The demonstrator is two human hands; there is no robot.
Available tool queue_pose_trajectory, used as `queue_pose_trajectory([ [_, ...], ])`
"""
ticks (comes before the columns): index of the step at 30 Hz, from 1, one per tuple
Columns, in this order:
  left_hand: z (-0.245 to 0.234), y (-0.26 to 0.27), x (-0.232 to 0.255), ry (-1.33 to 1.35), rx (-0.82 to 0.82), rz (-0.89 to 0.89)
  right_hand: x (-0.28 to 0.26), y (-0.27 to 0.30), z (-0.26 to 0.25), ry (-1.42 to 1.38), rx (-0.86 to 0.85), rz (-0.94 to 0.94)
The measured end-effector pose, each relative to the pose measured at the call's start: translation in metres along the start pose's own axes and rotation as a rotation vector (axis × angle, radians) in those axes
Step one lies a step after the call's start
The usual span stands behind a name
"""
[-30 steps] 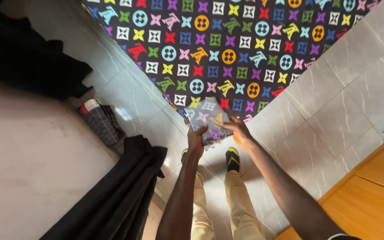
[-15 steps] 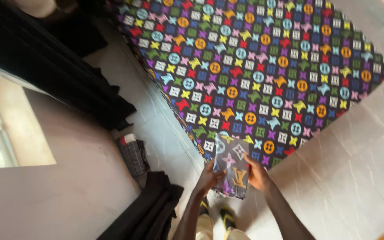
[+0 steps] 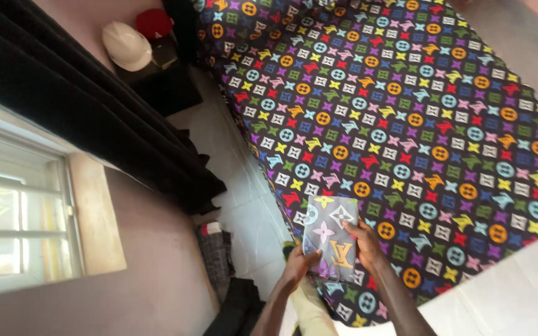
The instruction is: The person is making a bed by tucking in a colorful patterned sheet.
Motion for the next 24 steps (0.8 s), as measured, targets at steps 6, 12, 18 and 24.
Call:
queue_pose_trajectory([
  [6, -0.025, -0.050, 0.111, -0.031, -0.049, 0.066, -0.014, -0.095, 0.048, -0.048, -0.096, -0.028],
  [12, -0.046, -0.083, 0.198, -0.157, 0.013, 0.090, -0.072, -0.154, 0.116, 0.012, -0.140, -0.050],
  [18, -0.060, -0.067, 0.288, 0.053, 0.019, 0.111, -0.085, -0.214, 0.151, -0.065, -0.103, -0.164],
  [24, -0.132, -0.147, 0.277, 0.226, 0.123, -0.017, -0.028, -0.279, 0.171, -0.015, 0.019, -0.094],
])
Point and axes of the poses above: each hand's wrist, its own y-axis away from the middle knuckle, its own z-axis out of the palm, x = y × z, the point moved 9 cm from there along -y, towards the middle knuckle, and after that the axes turned 15 degrees about -z, right-handed, at the moved point
